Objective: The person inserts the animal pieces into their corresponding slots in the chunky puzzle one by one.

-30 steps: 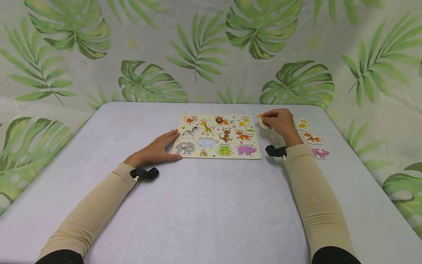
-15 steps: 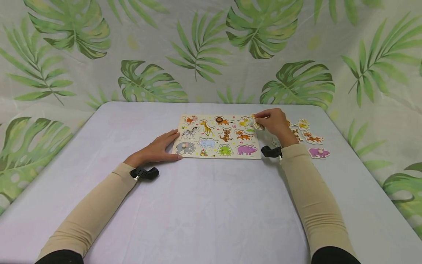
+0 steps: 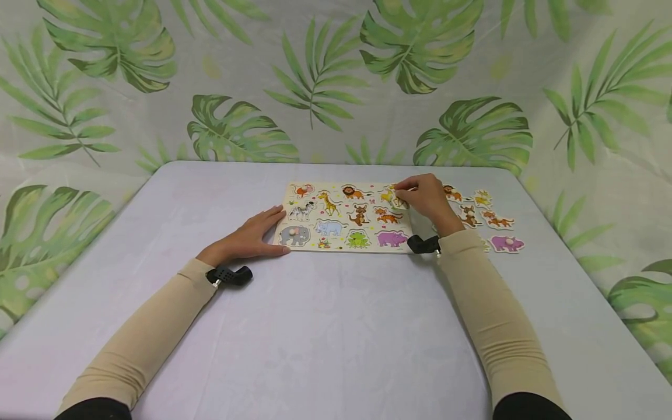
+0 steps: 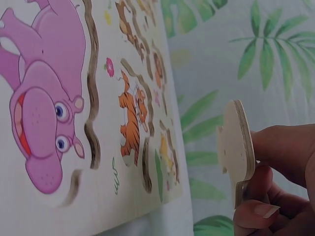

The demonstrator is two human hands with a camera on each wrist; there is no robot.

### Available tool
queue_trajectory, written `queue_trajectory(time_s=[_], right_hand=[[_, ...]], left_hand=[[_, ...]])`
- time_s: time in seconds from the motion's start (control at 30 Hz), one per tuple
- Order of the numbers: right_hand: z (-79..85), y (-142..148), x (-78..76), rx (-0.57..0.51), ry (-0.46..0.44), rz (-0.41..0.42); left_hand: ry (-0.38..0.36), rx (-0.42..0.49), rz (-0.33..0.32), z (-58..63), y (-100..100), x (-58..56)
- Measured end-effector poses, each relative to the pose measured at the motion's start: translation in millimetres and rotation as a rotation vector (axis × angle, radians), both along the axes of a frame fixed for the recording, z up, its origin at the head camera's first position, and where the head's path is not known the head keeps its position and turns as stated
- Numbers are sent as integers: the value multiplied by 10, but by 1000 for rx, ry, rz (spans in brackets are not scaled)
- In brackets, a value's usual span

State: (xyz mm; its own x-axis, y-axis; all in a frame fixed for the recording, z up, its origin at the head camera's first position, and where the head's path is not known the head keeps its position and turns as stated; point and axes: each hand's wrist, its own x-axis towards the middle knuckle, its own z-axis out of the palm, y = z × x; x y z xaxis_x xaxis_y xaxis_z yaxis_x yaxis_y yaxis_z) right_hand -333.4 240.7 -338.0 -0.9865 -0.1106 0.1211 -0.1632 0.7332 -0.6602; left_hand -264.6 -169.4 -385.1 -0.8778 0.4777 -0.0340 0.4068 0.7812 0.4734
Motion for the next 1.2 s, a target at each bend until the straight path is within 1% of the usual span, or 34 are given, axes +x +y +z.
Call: queue_trajectory(time_s=[0.27,0.43,0.67,0.77,0.9,1.2], right_hand=[[56,-110,34,7,2,25],[73,-153,48,-10,-3,30],[20,-205,-9,-39,1,30],[35,-237,-17,-34,6,26],[69,-305,-27,-59,6,35],[83,-544,-72,-86,41,87]], left_hand=[[-3,-1,8,1,-9,-3],[7,6,2,3,-5,-4],[12,7,-9,-3,-21,-18],[19,10,-16,4,-17,-18],[25,7,-13,9,-10,-20],[22,13,-8,-26,-25,-12]])
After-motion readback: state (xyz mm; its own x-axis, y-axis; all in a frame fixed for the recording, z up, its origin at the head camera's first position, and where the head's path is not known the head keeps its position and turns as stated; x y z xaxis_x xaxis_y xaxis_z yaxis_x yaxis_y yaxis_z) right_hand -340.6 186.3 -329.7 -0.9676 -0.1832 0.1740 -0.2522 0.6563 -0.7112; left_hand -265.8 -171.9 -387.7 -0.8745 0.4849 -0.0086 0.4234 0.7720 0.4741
